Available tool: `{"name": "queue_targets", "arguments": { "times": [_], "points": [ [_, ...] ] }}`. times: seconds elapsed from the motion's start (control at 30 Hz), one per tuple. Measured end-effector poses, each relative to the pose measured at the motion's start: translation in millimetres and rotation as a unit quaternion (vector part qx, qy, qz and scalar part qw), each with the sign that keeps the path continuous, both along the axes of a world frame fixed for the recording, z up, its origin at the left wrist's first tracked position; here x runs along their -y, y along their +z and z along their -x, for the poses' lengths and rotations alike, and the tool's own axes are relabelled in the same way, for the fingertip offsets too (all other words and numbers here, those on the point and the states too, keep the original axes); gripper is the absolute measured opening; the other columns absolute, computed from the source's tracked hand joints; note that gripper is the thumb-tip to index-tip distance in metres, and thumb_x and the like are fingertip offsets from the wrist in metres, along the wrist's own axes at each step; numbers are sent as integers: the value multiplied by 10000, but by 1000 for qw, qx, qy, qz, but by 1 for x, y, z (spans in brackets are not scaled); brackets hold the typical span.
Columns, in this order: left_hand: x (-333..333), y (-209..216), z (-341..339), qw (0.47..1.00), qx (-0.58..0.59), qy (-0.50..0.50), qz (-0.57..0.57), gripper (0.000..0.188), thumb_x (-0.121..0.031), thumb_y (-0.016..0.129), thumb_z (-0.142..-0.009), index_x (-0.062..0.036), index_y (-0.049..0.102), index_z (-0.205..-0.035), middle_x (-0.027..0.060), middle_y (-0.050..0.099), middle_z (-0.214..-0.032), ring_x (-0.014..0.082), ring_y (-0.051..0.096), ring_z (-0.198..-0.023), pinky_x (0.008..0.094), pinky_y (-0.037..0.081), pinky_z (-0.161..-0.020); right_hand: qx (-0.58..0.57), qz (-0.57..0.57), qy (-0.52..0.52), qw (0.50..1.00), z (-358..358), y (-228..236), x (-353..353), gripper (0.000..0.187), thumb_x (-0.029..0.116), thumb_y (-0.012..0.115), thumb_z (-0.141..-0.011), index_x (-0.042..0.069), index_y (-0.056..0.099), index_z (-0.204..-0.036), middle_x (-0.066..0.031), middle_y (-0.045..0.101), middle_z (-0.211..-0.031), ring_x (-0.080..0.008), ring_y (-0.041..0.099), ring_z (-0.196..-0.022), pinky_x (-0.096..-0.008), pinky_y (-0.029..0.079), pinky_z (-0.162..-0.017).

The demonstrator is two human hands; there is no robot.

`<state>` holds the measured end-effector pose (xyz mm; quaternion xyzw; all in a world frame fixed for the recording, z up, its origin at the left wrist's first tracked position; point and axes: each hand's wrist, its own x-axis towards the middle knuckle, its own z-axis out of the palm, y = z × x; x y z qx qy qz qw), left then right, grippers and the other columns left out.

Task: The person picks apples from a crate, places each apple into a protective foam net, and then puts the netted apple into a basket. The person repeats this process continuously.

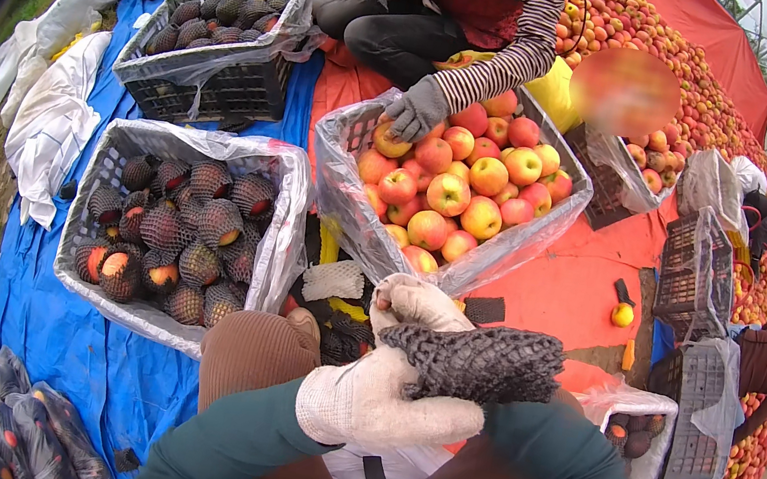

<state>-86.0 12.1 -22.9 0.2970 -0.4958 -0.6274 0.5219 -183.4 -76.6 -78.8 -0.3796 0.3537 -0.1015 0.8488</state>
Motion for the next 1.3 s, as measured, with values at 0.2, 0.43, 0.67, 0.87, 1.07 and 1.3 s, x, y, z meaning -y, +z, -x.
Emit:
{"name": "queue_targets", "arguments": {
  "times": [0.2, 0.43, 0.67, 0.87, 1.07, 1.3],
  "points": [
    [9, 1, 1, 960, -198, -73, -185, 393, -106, 605, -822, -10, 507, -1190, 34, 580, -968, 101, 515, -877, 277, 439, -777, -203, 394, -54, 895, 11, -97, 194, 408, 197, 616, -784, -22, 532, -1118, -144, 613, -1005, -212, 604, -907, -290, 480, -765],
    [22, -17, -15, 952, -227, -97, -180, 550, -122, 607, -823, -6, 387, -1313, 67, 458, -1297, 138, 459, -1131, 275, 369, -949, -388, 569, 200, 697, -30, -132, 234, 595, 346, 605, -695, 79, 488, -1214, -214, 557, -1116, -338, 524, -1065, -379, 425, -903],
    [41, -64, -2, 933, -232, 63, -267, 401, -115, 555, -865, 13, 451, -1230, 36, 557, -1103, 100, 517, -963, 254, 428, -827, -347, 585, 253, 689, -27, -116, 233, 657, 405, 642, -645, 63, 503, -1189, -230, 579, -1067, -353, 554, -1010, -393, 441, -875],
    [66, -52, -9, 955, -152, 72, -244, 345, -151, 546, -877, 14, 493, -1175, 44, 583, -1046, 95, 533, -960, 250, 438, -840, -307, 545, 126, 770, -23, -130, 231, 682, 398, 690, -645, 0, 518, -1172, -202, 608, -1012, -299, 592, -950, -347, 468, -821],
    [77, -63, -15, 895, -292, 202, -268, 253, -146, 563, -875, -31, 552, -1100, 49, 613, -986, 133, 593, -883, 268, 488, -777, -169, 440, 18, 882, 18, -110, 223, 566, 200, 673, -749, -80, 473, -1200, -131, 567, -1060, -182, 561, -925, -277, 464, -788],
    [69, -67, -2, 906, -343, 97, -228, 239, -241, 567, -885, -68, 539, -1047, 41, 602, -954, 143, 592, -860, 271, 504, -708, 54, 497, -101, 860, 79, 57, 90, 563, 43, 646, -684, -80, 440, -1193, -134, 510, -1169, -202, 528, -1037, -312, 454, -870]
  ]
}}
